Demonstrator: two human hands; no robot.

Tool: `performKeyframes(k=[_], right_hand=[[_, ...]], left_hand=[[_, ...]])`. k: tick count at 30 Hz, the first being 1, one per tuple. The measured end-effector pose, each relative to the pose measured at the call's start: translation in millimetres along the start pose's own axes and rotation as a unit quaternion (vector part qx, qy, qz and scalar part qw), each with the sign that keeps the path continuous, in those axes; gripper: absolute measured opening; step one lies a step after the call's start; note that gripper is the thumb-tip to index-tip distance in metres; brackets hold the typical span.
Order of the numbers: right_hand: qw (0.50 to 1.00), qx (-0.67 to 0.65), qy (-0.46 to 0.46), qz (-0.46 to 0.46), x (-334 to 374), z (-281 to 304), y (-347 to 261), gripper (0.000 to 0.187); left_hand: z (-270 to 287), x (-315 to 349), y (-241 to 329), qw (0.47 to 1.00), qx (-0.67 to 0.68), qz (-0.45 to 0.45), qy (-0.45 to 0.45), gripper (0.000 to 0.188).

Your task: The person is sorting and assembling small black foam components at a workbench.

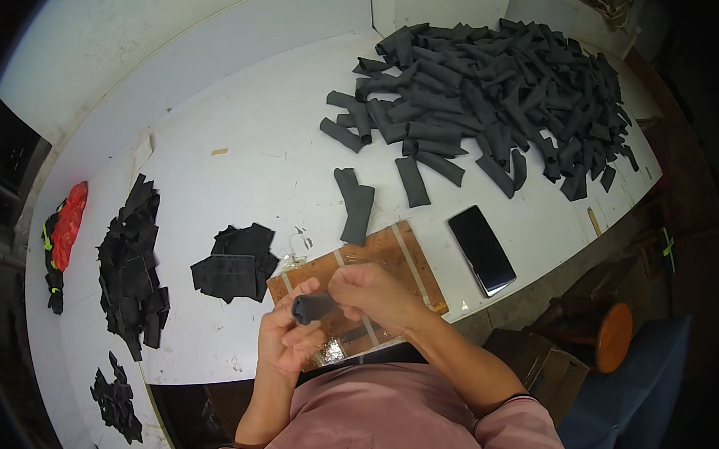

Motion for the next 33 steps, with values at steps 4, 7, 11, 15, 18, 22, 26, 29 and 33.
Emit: performKeyframes(k=[4, 7, 11, 15, 18, 22, 26, 29, 33], right_hand=[[0.993, 0.112, 0.015, 0.029, -3.5, 7.4, -12.9, 0.015], [0.946, 0.288, 0.098, 0.116, -1.6, 4.2, -29.1, 0.017], [0.779, 0.513, 0.108, 0.344, 19.5, -39.6, -63.1, 0.025], [0.601, 0.762, 0.04, 0.239, 17.8, -53.5, -64.7, 0.031], [0.684, 0.695, 0.046, 0.217, 12.0, -23.3, -31.7, 0.026], [0.705, 0.665, 0.061, 0.239, 15.1, -21.3, -33.5, 0.022], [0.719, 0.639, 0.037, 0.271, 16.5, -21.5, -37.4, 0.016], [0.719, 0.639, 0.028, 0.271, 9.8, -4.1, -11.3, 0.012], [0.747, 0.621, 0.009, 0.237, 5.4, -3.8, -16.3, 0.011]], left_hand=[[-46.5, -6.2, 15.0, 0.715, -0.654, -0.214, 0.123, 0.03], [-56.8, -6.6, 26.5, 0.678, -0.7, -0.224, 0.01, 0.033], [-58.0, -0.2, 19.2, 0.726, -0.631, -0.273, -0.022, 0.015], [-51.1, 15.6, 9.5, 0.805, -0.483, -0.337, 0.072, 0.008], [-29.4, 12.0, 5.7, 0.8, -0.51, -0.304, 0.09, 0.01], [-47.3, -16.4, 11.6, 0.904, -0.373, -0.21, 0.017, 0.023], [-68.0, -20.5, 11.3, 0.842, -0.517, -0.148, -0.044, 0.016], [-58.4, -24.1, -2.0, 0.779, -0.607, -0.158, 0.026, 0.011], [-60.5, -23.6, 2.3, 0.69, -0.694, -0.198, 0.057, 0.013]])
Point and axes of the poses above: each hand's wrist, its own x-axis away from the middle knuckle, its own z-axis out of the back of the hand, y = z × x, the point moved 3 cm from there along -x, towards the middle knuckle, and after that the axes turned 11 degrees about -y, right-handed, at the moved point
